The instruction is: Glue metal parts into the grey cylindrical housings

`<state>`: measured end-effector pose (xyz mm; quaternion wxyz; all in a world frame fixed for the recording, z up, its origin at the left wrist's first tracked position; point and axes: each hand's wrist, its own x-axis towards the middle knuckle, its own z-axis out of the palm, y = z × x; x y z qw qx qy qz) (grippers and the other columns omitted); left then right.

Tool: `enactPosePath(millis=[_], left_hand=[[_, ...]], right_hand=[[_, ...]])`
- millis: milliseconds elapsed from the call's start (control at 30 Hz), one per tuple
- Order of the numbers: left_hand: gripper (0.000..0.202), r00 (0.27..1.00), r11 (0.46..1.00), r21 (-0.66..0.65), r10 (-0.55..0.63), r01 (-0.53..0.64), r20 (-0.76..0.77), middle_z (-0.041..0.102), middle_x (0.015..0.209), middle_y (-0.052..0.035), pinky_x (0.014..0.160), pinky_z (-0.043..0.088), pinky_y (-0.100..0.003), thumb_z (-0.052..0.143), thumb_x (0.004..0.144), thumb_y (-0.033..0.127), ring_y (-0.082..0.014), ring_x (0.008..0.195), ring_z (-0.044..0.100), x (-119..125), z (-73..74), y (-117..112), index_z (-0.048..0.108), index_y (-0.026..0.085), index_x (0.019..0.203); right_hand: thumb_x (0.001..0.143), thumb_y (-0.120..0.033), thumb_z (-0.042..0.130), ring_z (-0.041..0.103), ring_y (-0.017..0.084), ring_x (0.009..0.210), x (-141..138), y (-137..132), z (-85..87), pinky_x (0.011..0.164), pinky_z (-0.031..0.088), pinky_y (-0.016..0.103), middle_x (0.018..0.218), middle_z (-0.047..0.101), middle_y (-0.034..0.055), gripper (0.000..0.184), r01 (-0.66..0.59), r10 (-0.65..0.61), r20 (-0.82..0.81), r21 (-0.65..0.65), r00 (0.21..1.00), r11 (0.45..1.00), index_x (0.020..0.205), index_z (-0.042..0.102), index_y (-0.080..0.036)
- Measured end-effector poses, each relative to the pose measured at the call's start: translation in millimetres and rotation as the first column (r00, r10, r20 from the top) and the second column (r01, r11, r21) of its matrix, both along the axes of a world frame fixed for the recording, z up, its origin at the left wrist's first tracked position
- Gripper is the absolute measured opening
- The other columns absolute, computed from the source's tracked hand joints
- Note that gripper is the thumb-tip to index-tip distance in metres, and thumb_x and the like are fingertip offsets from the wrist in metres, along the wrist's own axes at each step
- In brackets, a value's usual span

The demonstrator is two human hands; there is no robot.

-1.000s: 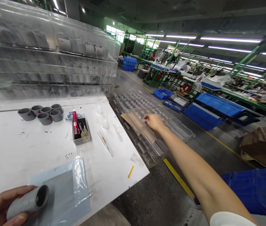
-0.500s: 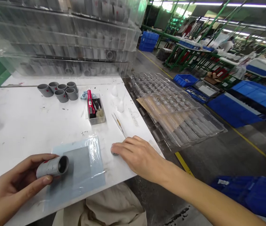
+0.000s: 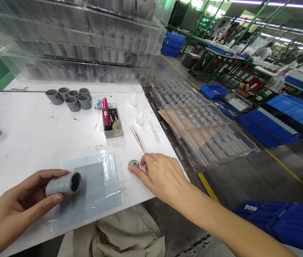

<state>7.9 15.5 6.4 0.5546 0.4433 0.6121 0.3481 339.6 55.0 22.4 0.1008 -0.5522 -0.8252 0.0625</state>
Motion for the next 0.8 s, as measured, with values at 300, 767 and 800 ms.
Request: enactPosePath(millis=[300,767,800], left_hand=[[0.051,1.0,1.0,0.005,0.004,-0.004,0.014,0.079,0.102,-0.0008,0.076,0.062,-0.018,0.087,0.077,0.054,-0.0204,0.091,0.074,0,1.3,1,0.071,0.029,0.118],[0.039,0.988,0.994,0.038,-0.108,0.104,0.114,0.075,0.109,-0.0034,0.079,0.06,-0.018,0.085,0.086,0.039,-0.0183,0.096,0.07,-12,-6.7,6,0.072,0.027,0.121],[0.038,0.988,0.995,0.04,-0.094,0.09,0.119,0.075,0.109,-0.0028,0.078,0.059,-0.018,0.084,0.086,0.038,-0.0173,0.095,0.07,-11,-5.9,5,0.072,0.028,0.12]], right_hand=[[0.101,-0.026,0.064,0.068,0.038,0.09,-11,6,8.2,0.064,0.055,0.045,0.098,0.069,0.0086,0.014,-0.147,0.149,-0.071,0.033,0.986,0.989,0.115,0.063,-0.023],[0.096,-0.021,0.062,0.069,0.031,0.086,-59,-2,9.1,0.071,0.06,0.042,0.1,0.072,0.0013,0.021,-0.164,0.118,-0.648,-0.012,0.753,0.986,0.111,0.074,-0.03],[0.096,-0.02,0.064,0.069,0.031,0.086,-69,-5,6.3,0.074,0.062,0.043,0.101,0.072,0.0006,0.023,-0.168,0.096,-0.719,-0.03,0.689,0.985,0.112,0.075,-0.031]])
